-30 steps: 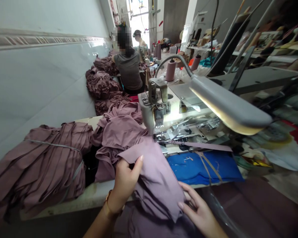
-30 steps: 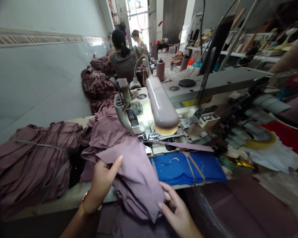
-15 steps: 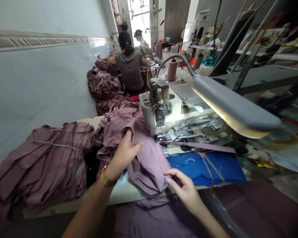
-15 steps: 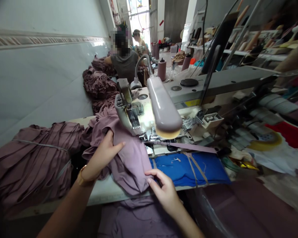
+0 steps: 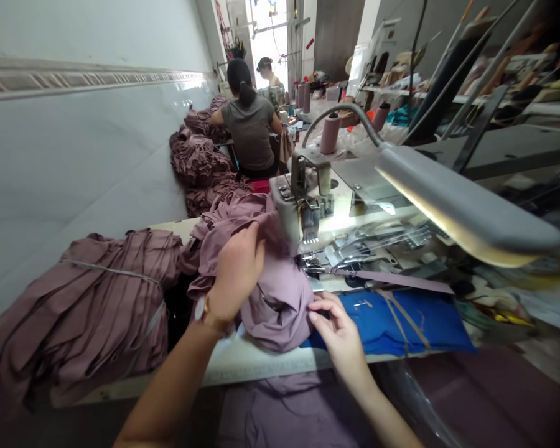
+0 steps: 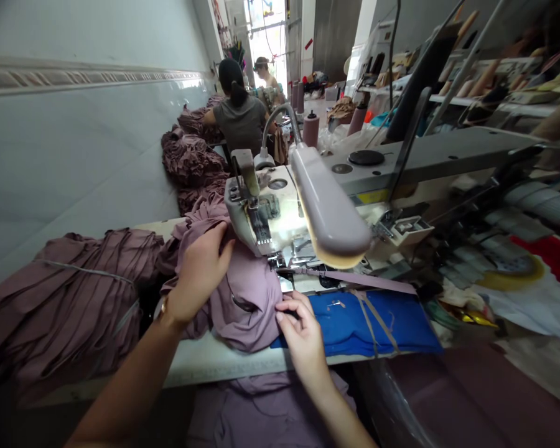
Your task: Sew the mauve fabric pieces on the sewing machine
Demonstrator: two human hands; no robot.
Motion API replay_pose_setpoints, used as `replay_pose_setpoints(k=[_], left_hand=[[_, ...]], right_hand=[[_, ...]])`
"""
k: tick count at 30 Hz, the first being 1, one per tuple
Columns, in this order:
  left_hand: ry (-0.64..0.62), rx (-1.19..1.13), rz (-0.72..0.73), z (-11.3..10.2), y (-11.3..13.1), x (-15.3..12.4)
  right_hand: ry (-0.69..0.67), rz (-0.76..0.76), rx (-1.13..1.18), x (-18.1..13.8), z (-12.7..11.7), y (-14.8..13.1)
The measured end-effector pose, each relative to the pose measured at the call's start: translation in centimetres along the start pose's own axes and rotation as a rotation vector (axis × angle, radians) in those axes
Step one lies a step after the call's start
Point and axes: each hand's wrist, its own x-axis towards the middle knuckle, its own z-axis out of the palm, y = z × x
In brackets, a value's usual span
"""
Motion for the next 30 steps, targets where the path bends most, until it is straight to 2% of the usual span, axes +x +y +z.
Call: replay_pose_setpoints(k=[2, 3, 5, 7, 9, 11, 13, 14, 16, 19, 22, 24, 27, 30], left_hand=[[0.089, 0.016, 0.005, 0.1, 0.8, -4.1], [0.080, -0.019, 0.018, 0.3, 1.1, -6.3], [-0.053, -0.142, 0.014, 1.2, 1.5, -10.2], [-0.217, -0.307, -0.124, 2.1, 1.6, -12.8], [-0.374, -0.535, -0.374, 2.6, 1.6, -13.7], [-0.552, -0.850, -0.623, 2.5, 1.9, -13.2], [-0.692, -1.181, -0.779, 2.0, 2.4, -12.1], [-0.703, -1.305, -0.819, 1.6, 2.6, -11.6], [-0.607, -1.428, -0.831, 0.8, 3.0, -10.9], [-0.396, -1.349, -0.726, -0.5, 2.9, -10.8], [-0.427, -1.096, -0.573, -1.0, 2.4, -11.2], [-0.461, -0.899, -0.483, -0.6, 2.3, -11.6], [-0.364, -0.716, -0.414, 0.5, 2.5, -11.5], [-0.274, -0.687, -0.368, 1.4, 2.7, -10.6]], right_hand=[[-0.034, 0.014, -0.011, -1.0, 0.0, 0.5], [-0.092, 0.039, -0.022, -1.5, -0.1, 0.5], [-0.239, 0.085, -0.054, -2.7, -0.3, 0.0], [-0.383, 0.106, -0.071, -3.6, -0.7, -1.5], [-0.526, 0.094, -0.054, -4.2, -1.2, -3.3], [-0.655, 0.077, -0.002, -4.4, -1.7, -4.8], [-0.708, 0.071, 0.035, -4.2, -2.2, -5.5], [-0.703, 0.078, 0.036, -4.1, -2.4, -5.5], [-0.650, 0.101, 0.002, -4.0, -3.1, -4.9], [-0.543, 0.141, -0.064, -4.5, -4.6, -3.1], [-0.473, 0.160, -0.112, -5.3, -6.2, -1.6], [-0.444, 0.166, -0.154, -5.6, -6.8, -1.0], [-0.375, 0.163, -0.196, -5.5, -6.9, -0.6], [-0.300, 0.163, -0.194, -4.7, -6.0, -0.2]])
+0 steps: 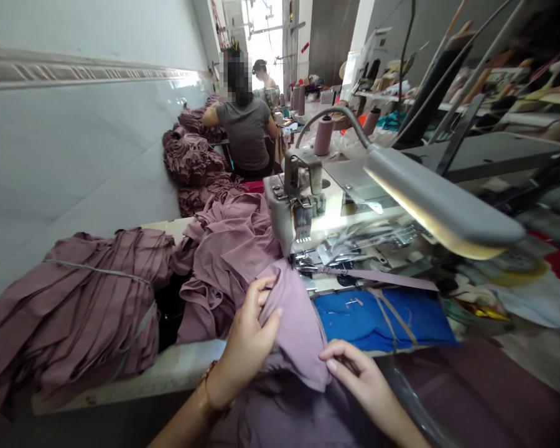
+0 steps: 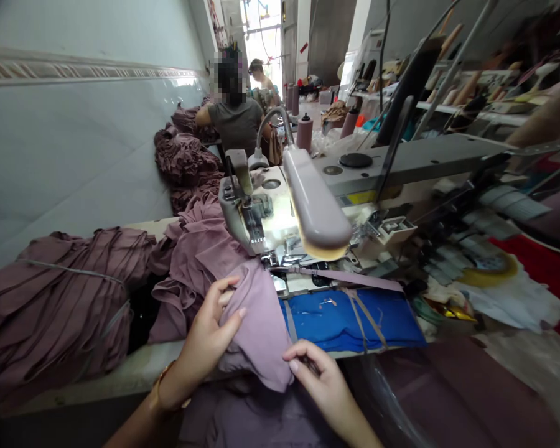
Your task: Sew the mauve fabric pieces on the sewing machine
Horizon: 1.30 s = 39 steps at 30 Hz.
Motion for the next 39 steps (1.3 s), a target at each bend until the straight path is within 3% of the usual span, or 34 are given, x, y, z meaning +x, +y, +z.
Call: replay_pose_setpoints(k=[6, 10, 14, 19, 22, 25, 27, 28, 30, 33, 39], left_hand=[[0.028, -0.006, 0.109, -0.6, 1.1, 3.4], [0.013, -0.057, 0.123, -1.7, 1.6, 6.1], [-0.015, -0.098, 0.188, -3.0, 1.3, 9.2], [-0.182, -0.164, 0.209, -5.2, 1.1, 14.3], [-0.221, -0.027, 0.248, -6.6, 2.0, 16.6], [-0.022, 0.365, 0.370, -6.2, 2.8, 15.1], [0.152, 0.585, 0.458, -4.5, 2.7, 11.7], [0.164, 0.633, 0.511, -3.4, 2.3, 9.5], [-0.025, 0.664, 0.660, -1.1, 1.2, 5.4], [-0.144, 0.698, 0.639, 0.7, -0.4, 1.7], [-0.175, 0.705, 0.573, -0.3, -0.8, 2.6]], right_hand=[[0.182, -0.110, -0.184, 3.5, 2.0, -0.7], [0.162, -0.155, -0.297, 4.7, 2.6, -1.8], [0.130, -0.141, -0.230, 4.2, 2.5, -2.3], [0.173, -0.130, -0.117, 3.8, 2.3, -2.3], [0.149, -0.094, -0.031, 4.6, 2.4, -3.0], [0.082, -0.047, 0.144, 5.8, 2.8, -4.0], [0.047, -0.044, 0.240, 6.5, 3.1, -4.4], [0.042, -0.052, 0.268, 6.7, 3.3, -4.6], [0.070, -0.077, 0.272, 7.1, 3.4, -4.6], [0.178, -0.111, 0.150, 7.3, 3.4, -4.3], [0.301, -0.311, -0.300, 7.3, 2.8, -4.1]])
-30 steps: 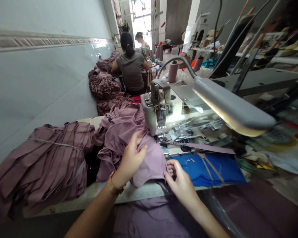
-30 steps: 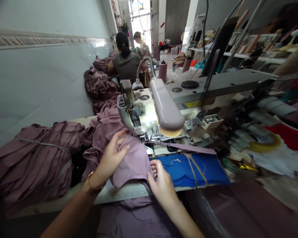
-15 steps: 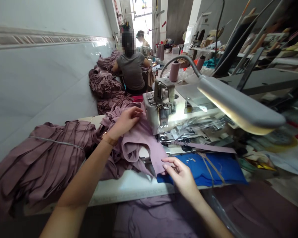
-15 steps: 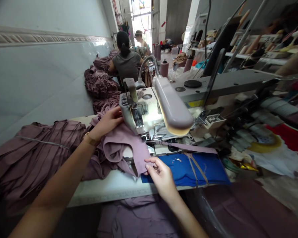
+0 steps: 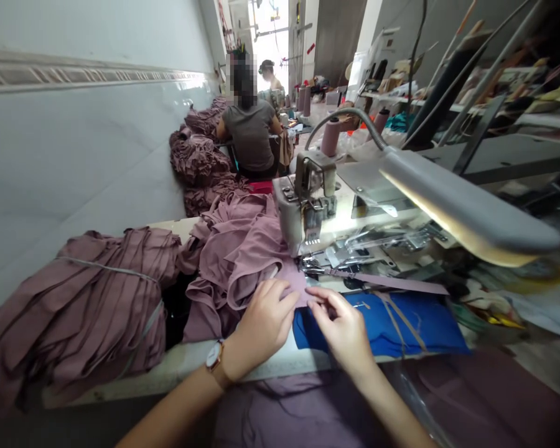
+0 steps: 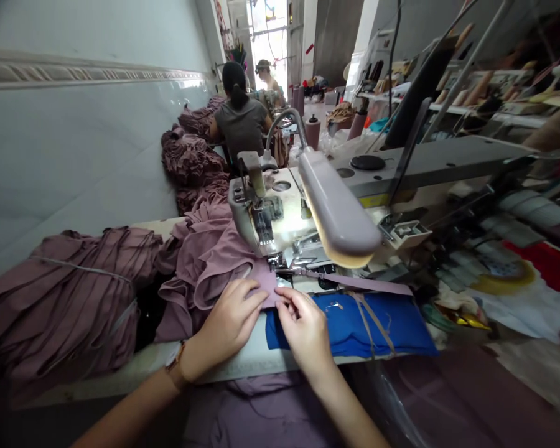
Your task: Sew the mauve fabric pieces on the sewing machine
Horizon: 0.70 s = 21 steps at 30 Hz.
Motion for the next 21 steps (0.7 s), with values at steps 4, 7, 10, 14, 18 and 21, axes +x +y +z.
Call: replay_pose_setpoints(k=[4, 7, 10, 14, 18, 21], left_hand=[[0.015, -0.011, -0.002, -0.2, -0.8, 0.9], [0.019, -0.046, -0.002, -0.2, -1.8, 1.9], [0.019, -0.081, 0.012, -0.3, -3.1, 3.3], [0.038, -0.058, -0.059, -0.6, -3.9, 3.9], [0.109, 0.014, -0.331, -1.6, -5.3, 2.4], [0.078, 0.051, -0.409, -2.1, -7.8, 1.2]], right_hand=[[-0.030, -0.234, -0.256, 0.2, -0.4, -0.3], [-0.075, -0.288, -0.402, 0.9, -0.7, -0.8], [-0.142, -0.236, -0.574, 2.2, -0.8, -1.7], [-0.164, -0.204, -0.653, 2.8, -1.6, -2.8], [-0.334, -0.248, -0.402, -1.7, -2.7, -2.1], [-0.661, -0.193, -0.422, -7.2, -2.1, 0.6]])
